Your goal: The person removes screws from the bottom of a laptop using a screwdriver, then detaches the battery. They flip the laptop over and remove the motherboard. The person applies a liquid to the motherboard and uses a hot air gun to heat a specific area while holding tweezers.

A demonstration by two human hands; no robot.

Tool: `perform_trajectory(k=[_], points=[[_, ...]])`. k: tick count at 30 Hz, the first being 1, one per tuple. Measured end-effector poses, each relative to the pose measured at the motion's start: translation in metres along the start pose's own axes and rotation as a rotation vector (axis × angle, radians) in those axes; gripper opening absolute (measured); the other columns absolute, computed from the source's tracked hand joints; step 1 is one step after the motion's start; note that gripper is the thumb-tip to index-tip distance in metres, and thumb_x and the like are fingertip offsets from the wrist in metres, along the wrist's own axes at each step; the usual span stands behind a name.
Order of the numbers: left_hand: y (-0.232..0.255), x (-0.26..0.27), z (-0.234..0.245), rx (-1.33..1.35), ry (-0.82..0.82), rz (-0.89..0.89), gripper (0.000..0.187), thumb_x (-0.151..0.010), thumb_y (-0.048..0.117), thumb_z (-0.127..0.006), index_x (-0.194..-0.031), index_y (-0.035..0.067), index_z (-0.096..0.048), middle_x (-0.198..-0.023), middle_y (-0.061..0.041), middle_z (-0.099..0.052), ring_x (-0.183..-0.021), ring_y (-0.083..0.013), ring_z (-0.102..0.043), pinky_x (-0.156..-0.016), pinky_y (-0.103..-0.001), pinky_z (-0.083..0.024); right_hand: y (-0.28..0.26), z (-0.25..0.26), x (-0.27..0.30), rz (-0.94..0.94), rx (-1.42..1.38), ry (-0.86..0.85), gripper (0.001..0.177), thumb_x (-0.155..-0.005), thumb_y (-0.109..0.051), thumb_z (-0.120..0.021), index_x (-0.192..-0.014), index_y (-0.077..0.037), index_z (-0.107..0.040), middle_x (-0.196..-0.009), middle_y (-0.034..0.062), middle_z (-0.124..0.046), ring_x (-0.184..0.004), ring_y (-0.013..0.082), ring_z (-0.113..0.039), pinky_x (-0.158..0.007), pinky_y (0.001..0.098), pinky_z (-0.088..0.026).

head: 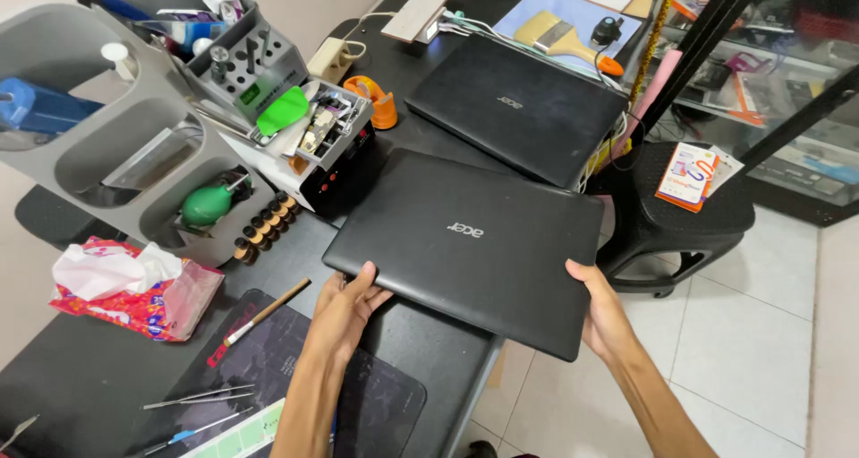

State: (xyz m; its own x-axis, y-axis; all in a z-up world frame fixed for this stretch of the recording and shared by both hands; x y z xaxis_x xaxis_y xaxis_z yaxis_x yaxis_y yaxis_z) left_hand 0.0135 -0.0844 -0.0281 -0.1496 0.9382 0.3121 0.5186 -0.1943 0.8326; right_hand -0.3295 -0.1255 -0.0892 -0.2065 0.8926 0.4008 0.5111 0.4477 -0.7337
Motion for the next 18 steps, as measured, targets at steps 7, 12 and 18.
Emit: perform_trajectory(k=[7, 12, 18], points=[[0.011, -0.021, 0.007, -0.210, 0.011, -0.080, 0.040, -0.098, 0.020, -0.058, -0.127, -0.008, -0.053, -0.114, -0.018, -0.071, -0.100, -0.0280, -0.073, -0.092, -0.041, -0.060, -0.014, -0.006, -0.009, 0.120, 0.212, -0.020, 0.057, -0.096, -0.037, -0.061, -0.139, 0.000, -0.054, -0.132, 0.0119, -0.064, -0.118, 0.0220, -0.063, -0.099, 0.0391, -0.051], [0.011, -0.042, 0.020, -0.292, 0.023, -0.166, 0.032, -0.100, 0.021, -0.059, -0.111, -0.009, -0.053, -0.089, -0.022, -0.072, -0.072, -0.0285, -0.074, -0.071, -0.039, -0.065, -0.015, -0.011, -0.014, 0.123, 0.474, 0.004, 0.063, -0.095, -0.047, -0.053, -0.141, -0.003, -0.052, -0.132, 0.0099, -0.065, -0.116, 0.0178, -0.065, -0.094, 0.0350, -0.053], [0.009, -0.057, 0.034, -0.305, 0.102, -0.175, 0.028, -0.099, 0.020, -0.063, -0.095, -0.003, -0.049, -0.074, -0.019, -0.066, -0.056, -0.0253, -0.069, -0.050, -0.035, -0.059, -0.012, 0.011, -0.033, 0.216, 0.753, 0.109, 0.061, -0.103, -0.053, -0.053, -0.114, 0.005, -0.066, -0.085, 0.0148, -0.067, -0.070, 0.0220, -0.062, -0.060, 0.0349, -0.048]])
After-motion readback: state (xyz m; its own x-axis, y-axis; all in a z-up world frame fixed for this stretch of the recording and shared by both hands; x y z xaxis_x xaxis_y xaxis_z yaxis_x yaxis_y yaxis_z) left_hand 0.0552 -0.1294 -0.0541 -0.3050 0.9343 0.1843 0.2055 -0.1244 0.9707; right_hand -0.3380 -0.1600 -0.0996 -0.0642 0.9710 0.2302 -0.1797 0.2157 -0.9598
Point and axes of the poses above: each hand's wrist, its own x-axis away from the middle knuckle, its own z-axis out of the back of the hand, y = z × x, the point moved 9 cm from there along -x, towards the middle knuckle
